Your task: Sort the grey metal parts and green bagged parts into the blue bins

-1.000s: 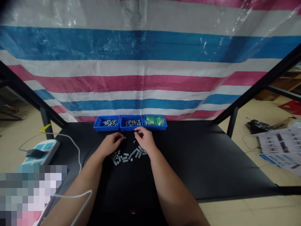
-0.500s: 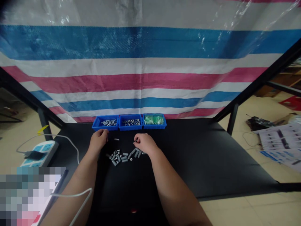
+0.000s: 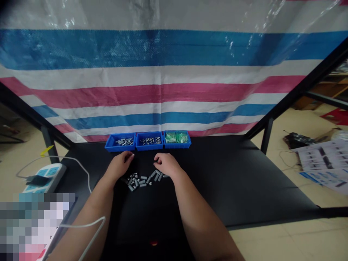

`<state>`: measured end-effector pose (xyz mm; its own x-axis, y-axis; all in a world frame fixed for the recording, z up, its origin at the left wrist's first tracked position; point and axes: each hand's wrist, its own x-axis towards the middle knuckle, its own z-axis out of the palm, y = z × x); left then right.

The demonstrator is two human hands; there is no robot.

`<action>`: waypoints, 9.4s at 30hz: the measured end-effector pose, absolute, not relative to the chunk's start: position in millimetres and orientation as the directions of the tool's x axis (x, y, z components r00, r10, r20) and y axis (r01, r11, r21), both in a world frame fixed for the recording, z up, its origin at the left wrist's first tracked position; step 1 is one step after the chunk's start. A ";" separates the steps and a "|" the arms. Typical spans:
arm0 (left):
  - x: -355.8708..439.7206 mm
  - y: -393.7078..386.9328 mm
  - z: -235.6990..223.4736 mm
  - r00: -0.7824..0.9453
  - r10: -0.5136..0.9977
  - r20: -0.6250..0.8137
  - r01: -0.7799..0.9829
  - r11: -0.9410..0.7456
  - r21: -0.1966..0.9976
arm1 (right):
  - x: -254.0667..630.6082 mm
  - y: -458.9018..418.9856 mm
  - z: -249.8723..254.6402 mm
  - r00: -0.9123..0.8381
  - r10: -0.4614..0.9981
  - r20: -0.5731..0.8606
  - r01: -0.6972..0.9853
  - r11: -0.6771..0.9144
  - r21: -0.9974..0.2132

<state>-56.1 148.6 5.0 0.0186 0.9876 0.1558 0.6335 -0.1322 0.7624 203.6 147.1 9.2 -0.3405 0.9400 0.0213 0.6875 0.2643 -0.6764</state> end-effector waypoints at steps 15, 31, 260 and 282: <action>-54.5 157.5 34.1 -0.220 0.968 0.123 -0.562 -0.229 0.795 | 203.8 147.2 11.7 -0.334 0.942 0.015 0.701 0.259 -0.665; -55.5 129.6 45.7 0.526 0.848 0.069 0.442 -0.341 0.830 | 206.2 152.0 6.1 -0.290 0.945 0.154 0.594 0.304 -0.745; -30.9 139.7 10.9 0.023 0.994 0.111 0.658 -0.099 0.746 | 181.9 132.1 26.9 -0.170 0.906 0.388 0.318 0.423 -0.849; -39.0 148.4 1.5 -0.035 0.993 0.109 0.599 -0.066 0.798 | 144.8 162.3 59.1 -0.133 0.870 0.475 0.517 0.470 -0.715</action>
<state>-39.0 148.4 1.5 -0.0355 0.9934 0.1092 0.5992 -0.0663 0.7978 144.8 162.3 59.1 -0.1332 0.8696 0.4755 0.5169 0.4703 -0.7153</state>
